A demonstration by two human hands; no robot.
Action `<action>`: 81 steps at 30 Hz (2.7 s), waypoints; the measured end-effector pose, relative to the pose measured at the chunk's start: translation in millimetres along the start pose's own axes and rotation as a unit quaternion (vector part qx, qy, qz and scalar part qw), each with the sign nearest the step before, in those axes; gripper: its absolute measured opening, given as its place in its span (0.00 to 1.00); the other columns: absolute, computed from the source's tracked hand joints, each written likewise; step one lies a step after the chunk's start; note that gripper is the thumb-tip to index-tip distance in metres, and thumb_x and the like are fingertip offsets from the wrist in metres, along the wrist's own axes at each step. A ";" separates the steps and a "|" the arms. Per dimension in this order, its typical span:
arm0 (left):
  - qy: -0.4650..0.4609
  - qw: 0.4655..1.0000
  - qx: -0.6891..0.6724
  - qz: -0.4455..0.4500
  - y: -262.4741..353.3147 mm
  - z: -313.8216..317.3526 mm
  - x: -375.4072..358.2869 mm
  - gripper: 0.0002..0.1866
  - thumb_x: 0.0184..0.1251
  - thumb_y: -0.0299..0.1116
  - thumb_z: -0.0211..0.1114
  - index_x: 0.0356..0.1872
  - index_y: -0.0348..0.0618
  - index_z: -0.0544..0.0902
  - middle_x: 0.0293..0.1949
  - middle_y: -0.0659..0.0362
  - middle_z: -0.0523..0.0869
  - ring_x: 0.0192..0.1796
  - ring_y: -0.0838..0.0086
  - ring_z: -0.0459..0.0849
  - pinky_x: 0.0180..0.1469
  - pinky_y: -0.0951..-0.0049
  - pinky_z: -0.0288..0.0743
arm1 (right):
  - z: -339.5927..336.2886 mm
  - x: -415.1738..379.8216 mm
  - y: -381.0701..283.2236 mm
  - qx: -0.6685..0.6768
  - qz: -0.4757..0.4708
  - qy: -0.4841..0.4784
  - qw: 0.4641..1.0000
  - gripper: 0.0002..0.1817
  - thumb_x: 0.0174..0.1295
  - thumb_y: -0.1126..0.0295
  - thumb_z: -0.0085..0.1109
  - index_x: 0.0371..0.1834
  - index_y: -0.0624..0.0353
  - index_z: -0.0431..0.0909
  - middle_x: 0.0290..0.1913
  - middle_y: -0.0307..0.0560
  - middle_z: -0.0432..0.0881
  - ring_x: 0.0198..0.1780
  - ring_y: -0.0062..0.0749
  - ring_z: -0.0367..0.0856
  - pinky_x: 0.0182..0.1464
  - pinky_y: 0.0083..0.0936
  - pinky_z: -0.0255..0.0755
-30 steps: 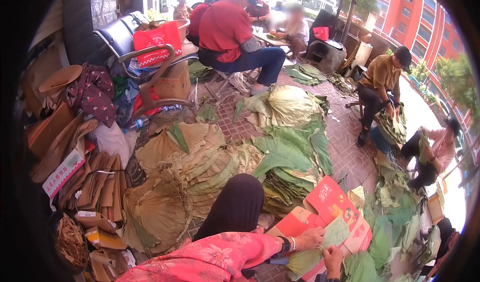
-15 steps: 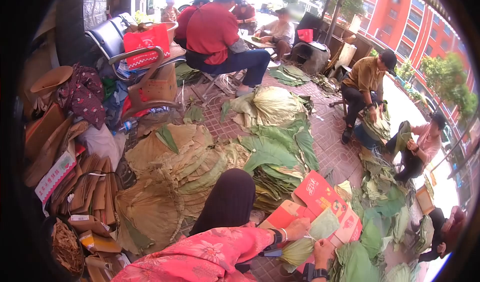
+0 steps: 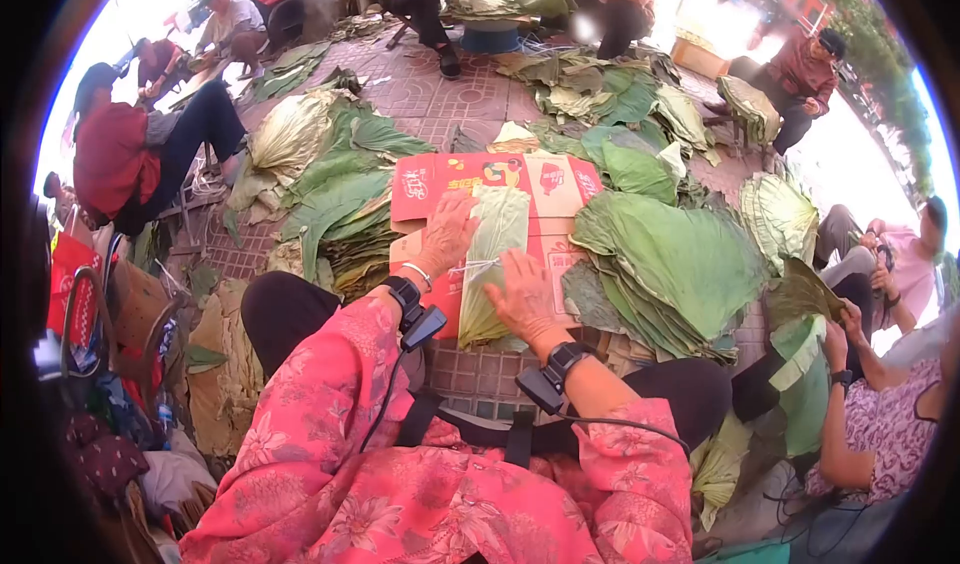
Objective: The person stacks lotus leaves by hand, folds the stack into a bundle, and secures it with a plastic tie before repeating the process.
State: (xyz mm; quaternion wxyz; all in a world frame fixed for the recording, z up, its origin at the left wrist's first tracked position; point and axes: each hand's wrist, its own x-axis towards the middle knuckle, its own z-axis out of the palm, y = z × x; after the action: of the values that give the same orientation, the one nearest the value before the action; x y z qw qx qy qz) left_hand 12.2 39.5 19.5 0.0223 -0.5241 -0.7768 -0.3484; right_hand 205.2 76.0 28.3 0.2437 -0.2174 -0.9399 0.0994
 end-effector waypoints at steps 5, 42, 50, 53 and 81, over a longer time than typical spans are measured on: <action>-0.184 0.968 0.094 0.144 28.1 21.3 29.4 0.29 0.63 0.50 0.54 0.63 0.52 0.65 0.69 0.52 0.56 0.72 0.53 0.48 0.66 0.44 0.47 | 3.2 1.6 -21.9 0.048 -0.054 -0.037 0.997 0.34 0.52 0.55 0.59 0.58 0.66 0.65 0.60 0.56 0.67 0.62 0.45 0.63 0.60 0.42 0.55; -0.027 0.997 -0.075 -0.023 -36.0 43.1 18.1 0.31 0.60 0.42 0.59 0.63 0.41 0.63 0.64 0.43 0.62 0.69 0.54 0.56 0.67 0.56 0.50 | 46.2 5.4 3.5 0.123 0.298 -0.014 0.947 0.42 0.53 0.49 0.56 0.67 0.62 0.54 0.66 0.60 0.57 0.66 0.53 0.55 0.65 0.44 0.50; -0.028 0.939 -0.307 -0.155 -3.8 32.1 -23.5 0.27 0.60 0.28 0.56 0.61 0.33 0.63 0.59 0.47 0.69 0.63 0.62 0.67 0.63 0.66 0.60 | 63.3 19.5 2.5 0.392 0.514 0.029 0.762 0.30 0.38 0.66 0.67 0.49 0.66 0.73 0.44 0.59 0.78 0.47 0.49 0.77 0.49 0.35 0.71; -0.035 0.920 -0.369 -0.129 14.9 31.6 -16.4 0.26 0.62 0.27 0.54 0.61 0.33 0.63 0.59 0.48 0.69 0.62 0.66 0.67 0.62 0.69 0.61 | 54.8 8.0 1.9 0.468 0.518 0.015 0.716 0.21 0.40 0.69 0.66 0.39 0.66 0.78 0.34 0.54 0.82 0.39 0.41 0.81 0.42 0.31 0.73; -0.098 0.926 -0.350 -0.101 -35.8 57.1 -29.9 0.23 0.59 0.23 0.57 0.58 0.35 0.68 0.54 0.51 0.74 0.57 0.68 0.72 0.58 0.72 0.67 | -201.6 -609.5 81.0 0.359 0.632 0.493 0.479 0.23 0.60 0.56 0.56 0.53 0.59 0.72 0.49 0.47 0.78 0.48 0.36 0.76 0.51 0.33 0.70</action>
State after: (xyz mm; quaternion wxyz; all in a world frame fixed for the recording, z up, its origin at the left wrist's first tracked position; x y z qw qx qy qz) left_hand 14.8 40.4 -54.2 -0.2741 -0.4491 -0.6522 -0.5458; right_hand 815.0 -114.6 -74.7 0.5950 -0.6593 -0.1571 0.4320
